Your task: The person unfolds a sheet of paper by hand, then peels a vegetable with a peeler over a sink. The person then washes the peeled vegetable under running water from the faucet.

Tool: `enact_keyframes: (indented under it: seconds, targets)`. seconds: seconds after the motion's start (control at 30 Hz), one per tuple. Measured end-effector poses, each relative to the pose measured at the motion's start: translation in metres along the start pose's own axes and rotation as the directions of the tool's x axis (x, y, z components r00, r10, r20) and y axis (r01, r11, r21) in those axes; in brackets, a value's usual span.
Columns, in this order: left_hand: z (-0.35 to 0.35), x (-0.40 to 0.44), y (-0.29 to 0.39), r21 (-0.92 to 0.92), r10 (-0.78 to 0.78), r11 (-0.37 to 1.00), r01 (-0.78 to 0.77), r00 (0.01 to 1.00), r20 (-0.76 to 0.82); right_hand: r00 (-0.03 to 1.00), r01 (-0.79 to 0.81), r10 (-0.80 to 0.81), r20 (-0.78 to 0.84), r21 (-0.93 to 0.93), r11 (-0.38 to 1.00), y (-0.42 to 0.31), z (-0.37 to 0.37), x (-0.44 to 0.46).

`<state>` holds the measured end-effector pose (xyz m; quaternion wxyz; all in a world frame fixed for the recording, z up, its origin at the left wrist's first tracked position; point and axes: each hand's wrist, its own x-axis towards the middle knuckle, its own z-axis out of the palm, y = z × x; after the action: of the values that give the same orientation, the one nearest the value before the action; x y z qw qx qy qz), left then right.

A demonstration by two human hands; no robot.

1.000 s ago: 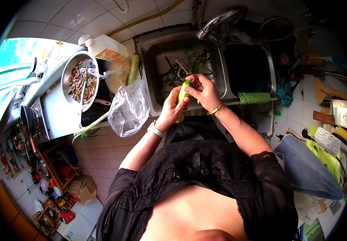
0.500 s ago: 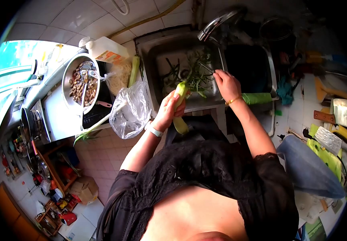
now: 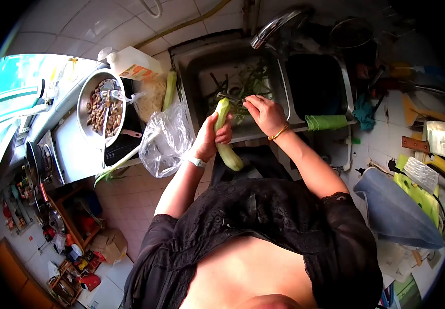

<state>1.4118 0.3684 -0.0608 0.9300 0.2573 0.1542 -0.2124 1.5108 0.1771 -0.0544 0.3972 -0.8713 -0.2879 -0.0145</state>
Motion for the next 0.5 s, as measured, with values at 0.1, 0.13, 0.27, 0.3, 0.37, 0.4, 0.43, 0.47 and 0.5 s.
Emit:
enact_keyframes:
  seconds: [0.1,0.13,0.27,0.3,0.37,0.4,0.43,0.47,0.5]
  targets:
    - [-0.005,0.001,0.003,-0.020,-0.018,1.000,0.018,1.000,-0.015,0.999,0.027,-0.027,-0.024,0.007,1.000,0.006,0.013,-0.001]
    - [-0.006,0.003,0.004,-0.019,-0.032,0.999,0.032,0.999,-0.033,0.988,-0.155,0.151,0.039,0.194,0.969,0.006,0.017,-0.002]
    - [-0.006,-0.001,0.010,0.094,0.030,0.995,-0.027,0.999,-0.032,0.660,-0.696,0.683,0.313,0.597,0.399,0.033,0.006,0.006]
    - [-0.008,-0.001,0.011,0.062,0.046,0.997,-0.042,0.997,-0.065,0.702,-0.675,0.676,0.222,0.508,0.535,0.036,0.002,0.011]
    - [-0.012,0.000,0.012,0.033,0.066,0.997,-0.063,0.993,-0.095,0.783,-0.600,0.600,0.161,0.450,0.662,0.029,0.005,0.009]
    - [-0.014,-0.001,0.011,0.022,0.114,0.993,-0.112,0.989,-0.089,0.847,-0.520,0.520,0.110,0.376,0.767,0.021,0.005,0.003]
    - [-0.012,0.001,0.012,0.012,0.163,0.987,-0.163,0.983,-0.080,0.902,-0.426,0.427,0.064,0.291,0.857,0.015,0.005,0.000]
    - [-0.007,0.004,0.013,0.012,0.167,0.986,-0.166,0.983,-0.075,0.939,-0.337,0.342,0.043,0.330,0.882,0.010,0.005,-0.001]
    - [0.004,0.005,0.015,0.110,0.209,0.975,-0.193,0.965,-0.157,0.933,-0.359,0.352,0.080,0.290,0.887,0.005,0.002,-0.001]
